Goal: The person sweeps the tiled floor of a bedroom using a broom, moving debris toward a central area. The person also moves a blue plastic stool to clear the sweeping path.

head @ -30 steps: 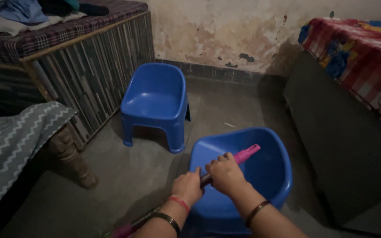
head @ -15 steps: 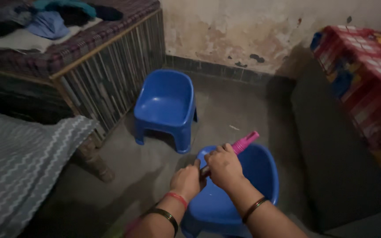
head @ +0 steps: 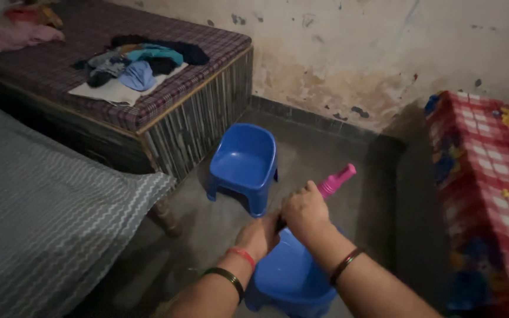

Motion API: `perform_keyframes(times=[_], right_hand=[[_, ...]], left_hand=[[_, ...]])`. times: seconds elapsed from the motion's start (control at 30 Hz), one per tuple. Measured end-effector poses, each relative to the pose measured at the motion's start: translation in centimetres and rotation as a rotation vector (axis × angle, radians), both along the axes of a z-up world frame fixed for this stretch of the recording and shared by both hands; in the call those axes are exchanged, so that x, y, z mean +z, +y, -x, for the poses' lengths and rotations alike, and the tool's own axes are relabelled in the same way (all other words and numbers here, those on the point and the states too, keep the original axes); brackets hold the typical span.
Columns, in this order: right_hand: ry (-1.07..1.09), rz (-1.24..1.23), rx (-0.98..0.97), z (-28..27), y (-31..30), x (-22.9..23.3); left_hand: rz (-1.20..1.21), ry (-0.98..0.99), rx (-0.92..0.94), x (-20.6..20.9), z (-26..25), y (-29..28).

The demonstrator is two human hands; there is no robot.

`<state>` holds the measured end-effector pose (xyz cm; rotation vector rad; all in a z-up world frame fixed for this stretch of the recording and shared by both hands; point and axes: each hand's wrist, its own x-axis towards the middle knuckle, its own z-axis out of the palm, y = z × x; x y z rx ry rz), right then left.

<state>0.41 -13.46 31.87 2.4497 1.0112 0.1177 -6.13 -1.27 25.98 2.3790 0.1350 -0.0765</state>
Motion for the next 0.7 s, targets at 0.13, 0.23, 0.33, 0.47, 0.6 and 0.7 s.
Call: perform_keyframes(times=[0.13,0.23,0.33,0.47,0.6,0.7], right_hand=[[0.23,0.069,-0.149,0.3,-1.6,7.9],[0.305,0.307,-0.158,1.2,-2.8,11.7],[0.466,0.374,-0.228,1.5,-4.0,12.2],[0.498,0.198,-0.318,1.4,-7.2,8.0],[0.844,-0.026,-0.594,0.4,-9.7,2.2],[0.929,-0.149,-0.572,0.2,-9.8,-1.1]], left_hand=[[-0.163,0.043,-0.078,5.1,1.3,-2.4],[-0.29,-0.018,-0.158,7.0,2.1,-3.5],[-0.316,-0.057,-0.177,7.1,3.0,-4.4],[-0.199,-0.112,-0.123,6.2,3.6,-3.9],[-0.144,-0.083,-0.034,3.9,4.9,-0.1],[-0.196,0.074,-0.115,1.5,6.1,2.8]])
